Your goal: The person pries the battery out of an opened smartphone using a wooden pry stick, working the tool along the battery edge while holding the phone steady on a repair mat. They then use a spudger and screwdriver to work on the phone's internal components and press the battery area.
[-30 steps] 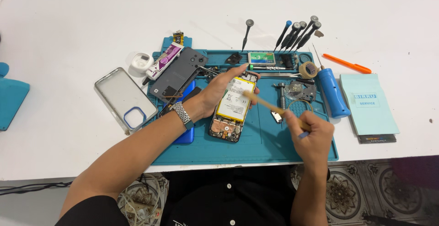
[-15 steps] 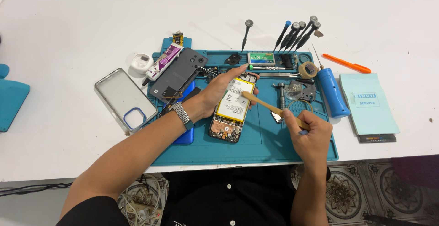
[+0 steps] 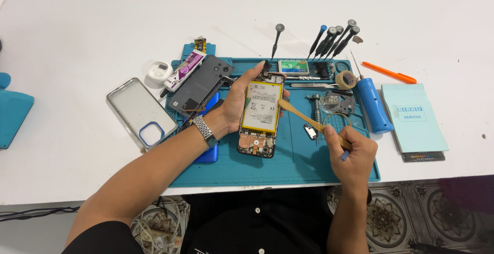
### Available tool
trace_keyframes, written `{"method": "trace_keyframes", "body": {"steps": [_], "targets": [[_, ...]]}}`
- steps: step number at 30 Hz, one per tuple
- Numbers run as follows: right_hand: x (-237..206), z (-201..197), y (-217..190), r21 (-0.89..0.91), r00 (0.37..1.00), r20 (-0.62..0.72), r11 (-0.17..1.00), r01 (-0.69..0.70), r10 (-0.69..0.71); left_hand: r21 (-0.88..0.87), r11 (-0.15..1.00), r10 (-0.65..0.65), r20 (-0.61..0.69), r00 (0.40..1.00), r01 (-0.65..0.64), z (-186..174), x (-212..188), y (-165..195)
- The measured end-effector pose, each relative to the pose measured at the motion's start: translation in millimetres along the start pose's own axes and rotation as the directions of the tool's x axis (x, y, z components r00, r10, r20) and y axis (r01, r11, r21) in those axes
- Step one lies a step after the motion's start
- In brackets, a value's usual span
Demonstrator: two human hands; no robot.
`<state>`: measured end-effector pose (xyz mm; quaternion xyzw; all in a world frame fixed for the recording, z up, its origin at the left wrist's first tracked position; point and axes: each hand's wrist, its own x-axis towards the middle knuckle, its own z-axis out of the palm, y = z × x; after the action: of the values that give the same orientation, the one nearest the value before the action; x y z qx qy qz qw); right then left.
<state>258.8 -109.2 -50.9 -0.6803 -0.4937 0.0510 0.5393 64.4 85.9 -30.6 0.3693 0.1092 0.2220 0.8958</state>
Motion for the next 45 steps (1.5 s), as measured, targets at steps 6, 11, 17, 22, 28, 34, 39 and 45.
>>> {"method": "trace_keyframes", "body": {"steps": [6, 11, 17, 22, 28, 34, 39, 45], "targets": [[1, 0, -2, -0.015, 1.000, 0.030, 1.000, 0.002, -0.001, 0.013, 1.000, -0.025, -0.004, 1.000, 0.025, -2, 0, 0], [2, 1, -2, -0.032, 1.000, 0.011, 0.999, -0.015, 0.016, 0.113, 0.990, -0.087, 0.008, 0.996, 0.085, 0, 0, -5], [3, 2, -2, -0.039, 0.999, -0.001, 0.998, -0.050, 0.050, 0.248, 0.951, -0.193, 0.015, 0.981, 0.184, 5, -1, -8], [3, 3, -5, -0.067, 0.998, 0.009, 0.995, -0.069, 0.070, 0.441, 0.879, -0.188, -0.025, 0.982, 0.180, 12, -4, -6], [3, 3, -6, -0.046, 0.995, 0.054, 0.995, -0.083, 0.085, 0.523, 0.838, -0.188, 0.008, 0.982, 0.156, 18, -8, -3], [3, 2, -5, -0.075, 0.995, 0.067, 0.995, -0.066, 0.071, 0.540, 0.826, -0.191, -0.003, 0.982, 0.163, 19, -7, -3], [2, 2, -6, -0.068, 0.996, 0.037, 0.995, -0.076, 0.079, 0.544, 0.817, -0.206, -0.038, 0.978, 0.193, 21, -8, -2], [2, 1, -6, -0.061, 0.994, 0.087, 0.997, -0.054, 0.059, 0.596, 0.782, -0.203, -0.031, 0.979, 0.181, 23, -6, 0]]}}
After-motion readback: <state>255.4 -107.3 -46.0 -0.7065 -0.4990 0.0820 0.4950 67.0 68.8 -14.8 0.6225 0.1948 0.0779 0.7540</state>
